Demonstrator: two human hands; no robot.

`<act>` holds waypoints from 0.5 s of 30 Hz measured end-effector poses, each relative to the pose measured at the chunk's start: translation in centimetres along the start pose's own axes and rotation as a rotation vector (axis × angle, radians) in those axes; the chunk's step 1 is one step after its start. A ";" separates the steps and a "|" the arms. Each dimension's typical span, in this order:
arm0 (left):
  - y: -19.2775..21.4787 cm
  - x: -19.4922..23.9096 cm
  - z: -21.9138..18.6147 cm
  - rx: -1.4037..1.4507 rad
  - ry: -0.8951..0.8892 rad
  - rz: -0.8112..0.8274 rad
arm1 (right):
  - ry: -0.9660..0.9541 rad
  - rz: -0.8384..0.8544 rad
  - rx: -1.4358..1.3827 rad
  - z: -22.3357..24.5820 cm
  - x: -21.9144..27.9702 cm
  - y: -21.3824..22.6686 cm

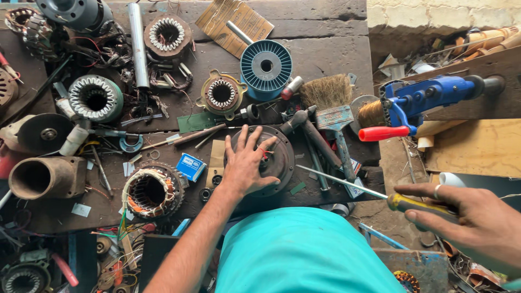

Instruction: The person uses a screwdriver to pry and adjust components on a motor rotor, then uses a hammer to tap the rotor while holding it steady. The work occurs on a cluttered workbench with various motor parts and tools visible.

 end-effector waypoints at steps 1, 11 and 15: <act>-0.1 -0.2 -0.3 -0.039 -0.003 0.020 | -0.030 0.022 0.060 0.4 0.1 0.0; -0.6 -0.6 -1.8 -0.170 0.011 0.100 | 0.000 0.055 0.217 2.5 -0.2 0.0; -0.7 -0.7 -1.7 -0.182 0.022 0.121 | 0.005 0.044 0.233 2.5 -0.5 0.0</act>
Point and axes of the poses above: each hand's wrist, its own x-axis away from the middle knuckle, its own y-axis out of the back of the hand, z = x × y, the point moved 7 cm from there along -x, towards the middle knuckle, and after that the axes turned 6 degrees about x, right-handed, at the moved point
